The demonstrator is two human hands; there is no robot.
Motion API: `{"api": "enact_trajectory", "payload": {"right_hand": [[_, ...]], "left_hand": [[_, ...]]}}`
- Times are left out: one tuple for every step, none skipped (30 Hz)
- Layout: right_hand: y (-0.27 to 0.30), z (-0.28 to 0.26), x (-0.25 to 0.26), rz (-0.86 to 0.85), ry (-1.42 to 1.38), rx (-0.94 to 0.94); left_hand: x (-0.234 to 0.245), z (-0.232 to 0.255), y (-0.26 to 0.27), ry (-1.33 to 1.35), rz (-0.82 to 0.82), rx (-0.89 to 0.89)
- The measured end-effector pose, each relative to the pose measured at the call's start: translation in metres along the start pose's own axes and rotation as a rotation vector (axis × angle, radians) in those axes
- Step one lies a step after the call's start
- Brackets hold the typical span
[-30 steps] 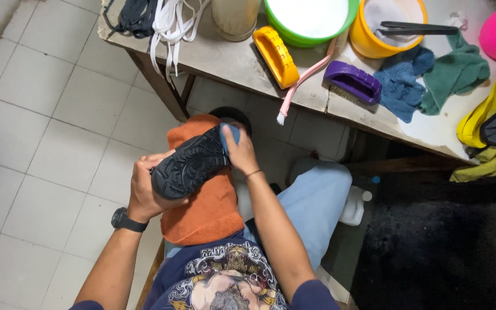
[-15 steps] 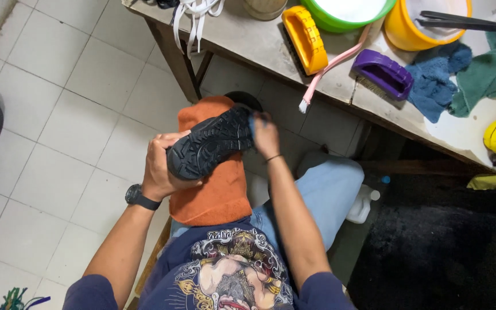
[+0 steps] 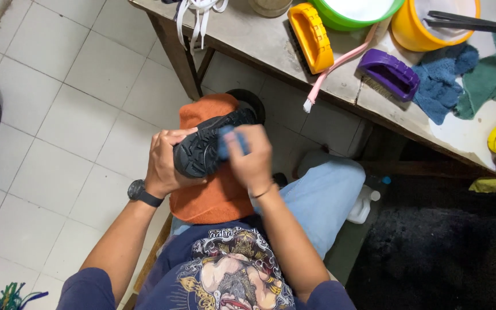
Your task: The person cleans a black sneaker using a small brush and a blue cloth. They scrub the sole and upper parts of the shoe, then wipe it with the cloth. The process is repeated several times on different areas of the shoe.
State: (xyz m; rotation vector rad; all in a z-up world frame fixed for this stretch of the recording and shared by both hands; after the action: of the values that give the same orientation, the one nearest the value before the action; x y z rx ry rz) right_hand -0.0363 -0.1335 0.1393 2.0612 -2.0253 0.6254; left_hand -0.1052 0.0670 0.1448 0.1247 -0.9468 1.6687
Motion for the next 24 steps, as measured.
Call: {"api": "enact_trajectory", "payload": {"right_hand": [[0.01,0.016,-0.006,-0.007,-0.002,-0.004],[0.021,0.026,-0.014,-0.052,0.03,0.149],[0.03,0.036,-0.021,-0.087,0.065,0.306],[0.041,0.065,-0.006,-0.085,0.065,0.307],[0.048,0.092,-0.002,-0.259,0.243,0.408],[0.056,0.12,0.002,-0.432,0.424,0.506],[0.058,0.121,0.015,-0.433,0.428,0.501],[0.056,0.124,0.035,-0.237,0.374,0.385],[0.048,0.127,0.053,-0.036,0.315,0.274],[0.024,0.101,0.05,-0.033,0.317,0.274],[0.015,0.077,0.057,0.093,0.296,0.273],[0.005,0.053,0.063,0.22,0.276,0.272],[0.0,0.029,0.05,0.233,0.273,0.282],[-0.006,0.005,0.037,0.182,0.159,0.294],[-0.004,-0.019,0.025,0.123,0.051,0.29],[0.009,-0.006,0.009,0.129,0.053,0.285],[0.023,0.004,-0.01,0.077,0.09,0.347],[0.037,0.013,-0.03,0.024,0.126,0.408],[0.035,0.03,-0.024,0.027,0.127,0.407],[0.036,0.042,-0.019,-0.001,0.161,0.541],[0.037,0.053,-0.015,-0.033,0.195,0.678],[0.032,0.065,-0.004,-0.032,0.195,0.679],[0.032,0.077,0.005,-0.089,0.319,0.726],[0.031,0.089,0.015,-0.146,0.443,0.771]], "left_hand": [[0.0,-0.005,0.004,-0.004,-0.001,0.007],[0.002,-0.009,0.009,0.011,0.018,0.009],[0.002,-0.015,0.011,0.031,0.037,0.002],[0.003,-0.014,0.018,0.032,0.036,-0.001],[0.006,-0.019,0.019,0.058,0.07,0.058],[0.008,-0.024,0.02,0.085,0.102,0.117],[0.009,-0.018,0.02,0.09,0.099,0.119],[0.01,-0.012,0.02,0.105,0.102,0.094],[0.013,-0.009,0.014,0.118,0.106,0.064],[0.012,-0.012,0.0,0.12,0.105,0.061],[0.012,-0.006,0.001,0.102,0.104,0.036],[0.011,0.0,0.002,0.084,0.102,0.011],[0.01,0.001,0.0,0.083,0.105,-0.005],[0.009,0.001,-0.003,0.071,0.097,0.0],[0.008,0.005,0.001,0.064,0.077,0.019],[0.007,0.001,0.0,0.067,0.07,0.017],[0.007,-0.003,0.002,0.077,0.069,0.033],[0.007,-0.008,0.004,0.086,0.067,0.049],[0.007,-0.007,0.006,0.087,0.065,0.047],[0.007,-0.007,0.008,0.106,0.064,0.072],[0.007,-0.007,0.009,0.123,0.066,0.098],[0.008,-0.011,0.008,0.123,0.067,0.098],[0.008,-0.013,0.008,0.131,0.069,0.094],[0.007,-0.015,0.009,0.14,0.071,0.091]]}}
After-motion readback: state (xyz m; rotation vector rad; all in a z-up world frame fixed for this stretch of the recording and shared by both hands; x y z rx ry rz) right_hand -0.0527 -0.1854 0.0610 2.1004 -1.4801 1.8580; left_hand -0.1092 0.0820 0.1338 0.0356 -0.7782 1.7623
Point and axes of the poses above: each hand's wrist, its own y-axis away from the middle knuckle, its own x-axis out of the back of the hand, z = x × y, the point moved 4 cm from there along -y, towards the middle knuckle, and after that the axes turned 4 degrees about -x, right-handed, at the moved point
